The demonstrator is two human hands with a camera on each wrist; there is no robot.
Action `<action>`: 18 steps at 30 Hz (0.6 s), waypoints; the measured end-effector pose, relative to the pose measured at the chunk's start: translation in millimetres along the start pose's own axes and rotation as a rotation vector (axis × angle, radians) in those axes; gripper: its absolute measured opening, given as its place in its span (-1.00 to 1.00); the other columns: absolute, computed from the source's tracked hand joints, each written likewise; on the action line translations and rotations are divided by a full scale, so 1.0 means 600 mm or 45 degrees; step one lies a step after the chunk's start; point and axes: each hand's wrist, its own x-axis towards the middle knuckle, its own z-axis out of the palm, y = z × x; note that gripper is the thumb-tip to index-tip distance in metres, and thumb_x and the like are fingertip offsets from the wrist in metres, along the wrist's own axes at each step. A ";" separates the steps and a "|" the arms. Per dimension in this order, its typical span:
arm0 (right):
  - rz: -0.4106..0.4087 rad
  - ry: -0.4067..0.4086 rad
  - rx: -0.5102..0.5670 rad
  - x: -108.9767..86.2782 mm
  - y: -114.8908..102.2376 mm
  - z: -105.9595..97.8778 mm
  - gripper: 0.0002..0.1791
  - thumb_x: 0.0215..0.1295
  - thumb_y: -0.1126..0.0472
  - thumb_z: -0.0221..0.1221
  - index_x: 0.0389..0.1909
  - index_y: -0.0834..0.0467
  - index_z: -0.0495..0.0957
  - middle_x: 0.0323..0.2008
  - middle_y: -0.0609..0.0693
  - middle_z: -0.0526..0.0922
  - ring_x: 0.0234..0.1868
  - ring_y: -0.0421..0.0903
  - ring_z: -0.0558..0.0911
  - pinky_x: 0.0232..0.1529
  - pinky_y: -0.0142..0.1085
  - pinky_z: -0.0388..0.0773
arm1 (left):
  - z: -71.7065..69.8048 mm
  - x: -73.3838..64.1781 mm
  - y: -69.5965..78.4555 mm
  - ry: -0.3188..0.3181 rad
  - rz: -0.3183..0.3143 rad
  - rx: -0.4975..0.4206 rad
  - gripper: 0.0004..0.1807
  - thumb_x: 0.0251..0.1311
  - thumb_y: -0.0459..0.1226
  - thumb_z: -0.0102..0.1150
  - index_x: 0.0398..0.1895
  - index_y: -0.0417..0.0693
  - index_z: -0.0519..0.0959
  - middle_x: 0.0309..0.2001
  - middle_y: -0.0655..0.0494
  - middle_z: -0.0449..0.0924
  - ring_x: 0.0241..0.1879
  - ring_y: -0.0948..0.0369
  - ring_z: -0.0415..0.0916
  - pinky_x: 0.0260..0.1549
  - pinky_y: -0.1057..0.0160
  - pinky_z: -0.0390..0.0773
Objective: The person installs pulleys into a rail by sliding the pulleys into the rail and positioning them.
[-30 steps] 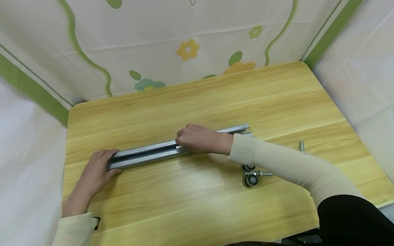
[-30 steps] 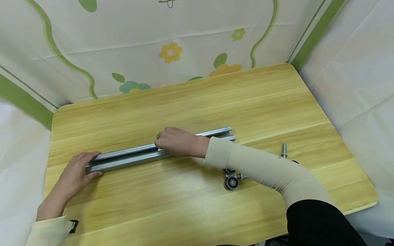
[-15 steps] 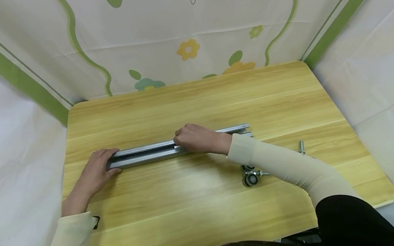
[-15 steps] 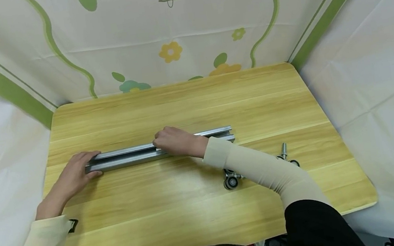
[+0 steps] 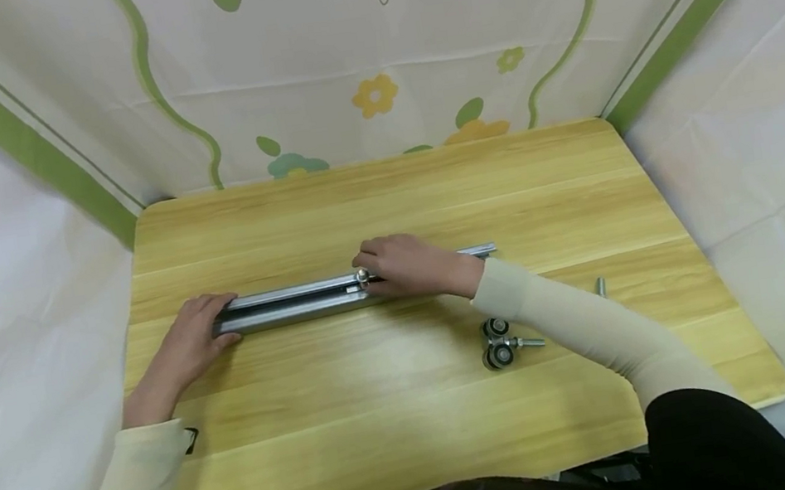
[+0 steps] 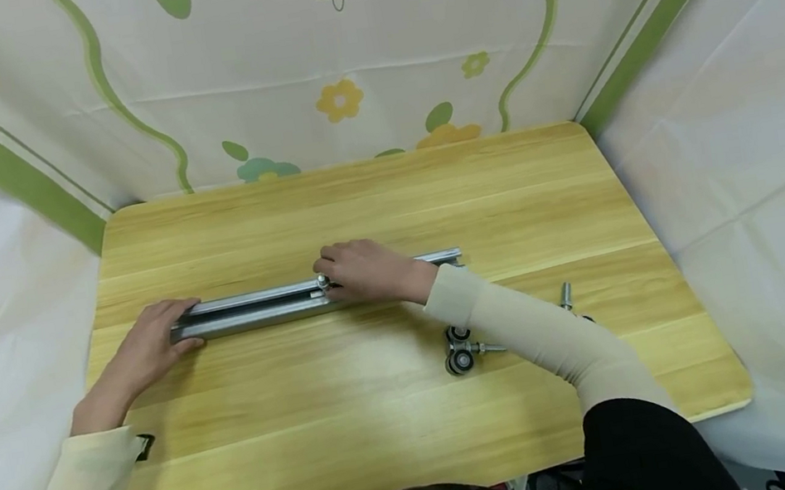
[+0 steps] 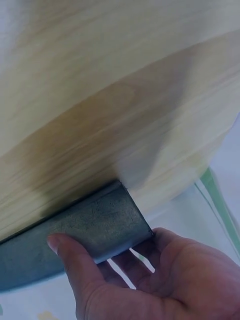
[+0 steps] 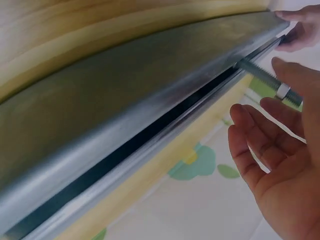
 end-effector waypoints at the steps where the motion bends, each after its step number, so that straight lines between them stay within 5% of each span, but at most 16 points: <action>1: 0.013 -0.013 -0.005 -0.004 0.005 -0.001 -0.50 0.53 -0.01 0.28 0.28 0.25 0.59 0.06 0.10 0.69 -0.02 -0.02 0.69 0.02 -0.14 0.70 | 0.000 0.000 -0.001 -0.003 0.004 0.004 -0.31 0.15 -0.45 0.52 0.34 -0.43 0.46 0.17 -0.47 0.55 0.22 -0.39 0.41 0.26 -0.39 0.40; 10: 0.126 -0.082 -0.012 -0.056 0.062 -0.001 -0.28 0.50 -0.19 0.26 0.41 0.26 0.49 0.24 0.18 0.63 0.22 0.11 0.64 0.28 0.03 0.60 | -0.007 0.004 0.003 -0.108 -0.042 0.070 -0.26 0.25 -0.27 0.51 0.41 -0.43 0.40 0.25 -0.49 0.50 0.29 -0.40 0.37 0.31 -0.40 0.37; 18: 0.201 -0.073 0.032 -0.120 0.112 0.007 -0.21 0.45 -0.27 0.27 0.39 0.27 0.50 0.25 0.22 0.63 0.25 0.16 0.62 0.30 0.06 0.58 | -0.012 0.030 0.019 -0.146 0.023 0.181 -0.22 0.35 -0.02 0.43 0.44 -0.34 0.44 0.32 -0.43 0.50 0.33 -0.36 0.39 0.38 -0.35 0.33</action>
